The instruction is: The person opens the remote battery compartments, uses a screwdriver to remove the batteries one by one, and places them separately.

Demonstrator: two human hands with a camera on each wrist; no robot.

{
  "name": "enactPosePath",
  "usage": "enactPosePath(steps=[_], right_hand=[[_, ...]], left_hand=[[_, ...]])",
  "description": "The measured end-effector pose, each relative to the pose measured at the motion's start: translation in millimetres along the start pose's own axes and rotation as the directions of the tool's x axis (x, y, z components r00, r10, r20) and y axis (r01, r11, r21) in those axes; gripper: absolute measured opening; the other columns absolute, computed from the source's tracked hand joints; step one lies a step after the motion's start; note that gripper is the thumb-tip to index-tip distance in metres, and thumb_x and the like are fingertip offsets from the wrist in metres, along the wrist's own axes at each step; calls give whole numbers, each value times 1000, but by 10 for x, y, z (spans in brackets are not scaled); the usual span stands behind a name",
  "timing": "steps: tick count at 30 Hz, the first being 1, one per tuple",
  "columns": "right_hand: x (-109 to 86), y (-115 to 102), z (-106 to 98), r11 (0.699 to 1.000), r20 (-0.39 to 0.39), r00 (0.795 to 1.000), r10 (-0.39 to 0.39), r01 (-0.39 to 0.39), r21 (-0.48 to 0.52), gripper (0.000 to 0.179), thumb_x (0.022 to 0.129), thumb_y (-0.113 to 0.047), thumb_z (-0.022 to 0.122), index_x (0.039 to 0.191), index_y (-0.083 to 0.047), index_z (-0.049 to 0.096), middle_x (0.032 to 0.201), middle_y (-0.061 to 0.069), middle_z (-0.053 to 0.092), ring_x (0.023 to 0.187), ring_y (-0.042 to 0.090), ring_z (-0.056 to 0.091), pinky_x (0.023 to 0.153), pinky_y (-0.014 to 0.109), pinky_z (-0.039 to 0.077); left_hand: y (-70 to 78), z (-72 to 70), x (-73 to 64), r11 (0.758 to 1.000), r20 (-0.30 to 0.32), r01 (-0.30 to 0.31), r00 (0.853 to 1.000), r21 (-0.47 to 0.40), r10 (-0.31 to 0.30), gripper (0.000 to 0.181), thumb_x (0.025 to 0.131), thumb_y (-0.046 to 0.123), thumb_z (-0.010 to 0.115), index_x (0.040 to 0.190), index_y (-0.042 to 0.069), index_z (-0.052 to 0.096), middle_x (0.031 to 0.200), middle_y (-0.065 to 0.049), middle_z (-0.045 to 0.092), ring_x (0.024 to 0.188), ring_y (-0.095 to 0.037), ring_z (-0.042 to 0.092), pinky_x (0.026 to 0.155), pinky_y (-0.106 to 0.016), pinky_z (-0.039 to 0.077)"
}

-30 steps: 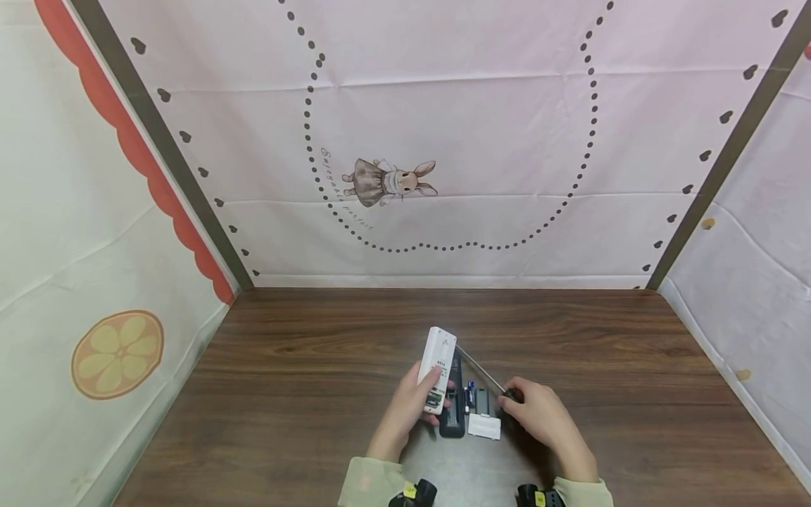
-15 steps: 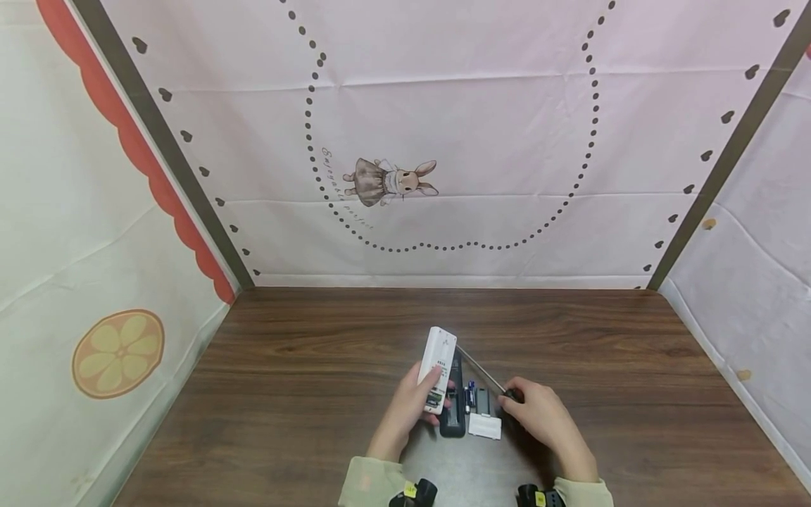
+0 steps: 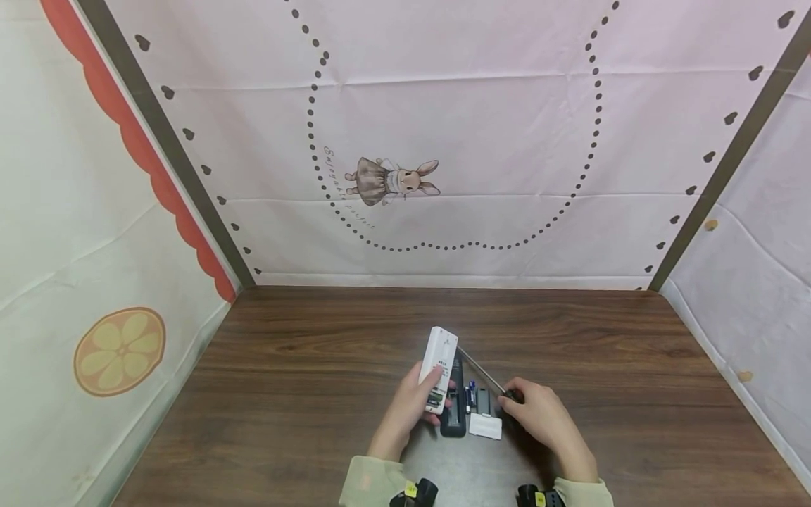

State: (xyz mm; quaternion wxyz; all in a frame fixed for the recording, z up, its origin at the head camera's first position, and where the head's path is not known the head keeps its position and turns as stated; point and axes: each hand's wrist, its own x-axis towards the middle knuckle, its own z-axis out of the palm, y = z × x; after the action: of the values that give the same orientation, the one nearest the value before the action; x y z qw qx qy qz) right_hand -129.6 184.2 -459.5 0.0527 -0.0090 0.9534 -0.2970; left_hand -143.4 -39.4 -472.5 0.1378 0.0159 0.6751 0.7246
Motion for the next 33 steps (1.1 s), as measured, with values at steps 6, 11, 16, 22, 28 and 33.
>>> enactPosePath(steps=[6,11,16,22,28,33], right_hand=[[-3,16,1,1000,4,1000,0,0,2,13,79,-29,64,86,-19,62,70,-6,55,63,13,45,54,30,36],[-1,38,5,1000,13,1000,-3,3,10,12,78,-29,65,85,-19,62,74,-7,57,64,13,45,55,30,36],[1,44,7,1000,7,1000,-11,11,8,12,78,-29,65,85,-19,62,73,-7,56,64,13,45,54,30,36],[0,46,11,1000,5,1000,-11,11,6,12,79,-29,65,85,-19,62,72,-7,55,64,13,45,54,30,36],[1,42,16,1000,15,1000,-2,2,6,13,79,-30,64,86,-19,62,74,-6,57,65,13,45,55,30,37],[1,39,17,1000,19,1000,3,-3,6,13,79,-30,64,87,-19,62,74,-7,56,65,13,45,55,30,36]], left_hand=[[-10,-9,13,1000,11,9,1000,0,-9,43,91,37,47,122,6,43,98,-20,61,69,-27,63,37,-28,47],[-20,-2,19,1000,2,13,1000,16,-13,45,91,38,47,123,6,43,98,-18,62,69,-26,63,38,-27,47],[-20,5,14,1000,-12,12,1000,28,-11,51,88,45,48,123,9,42,96,-14,63,66,-20,63,38,-25,47],[-24,0,17,999,-17,21,1000,31,-21,52,87,48,49,123,11,43,95,-12,63,65,-19,63,38,-25,47],[-17,-3,11,999,-12,14,1000,33,-14,52,88,46,48,124,9,43,95,-13,63,65,-19,63,38,-26,47],[-2,-6,5,999,-13,25,1000,35,-24,53,87,48,48,125,11,43,95,-12,63,67,-21,63,38,-26,47]])
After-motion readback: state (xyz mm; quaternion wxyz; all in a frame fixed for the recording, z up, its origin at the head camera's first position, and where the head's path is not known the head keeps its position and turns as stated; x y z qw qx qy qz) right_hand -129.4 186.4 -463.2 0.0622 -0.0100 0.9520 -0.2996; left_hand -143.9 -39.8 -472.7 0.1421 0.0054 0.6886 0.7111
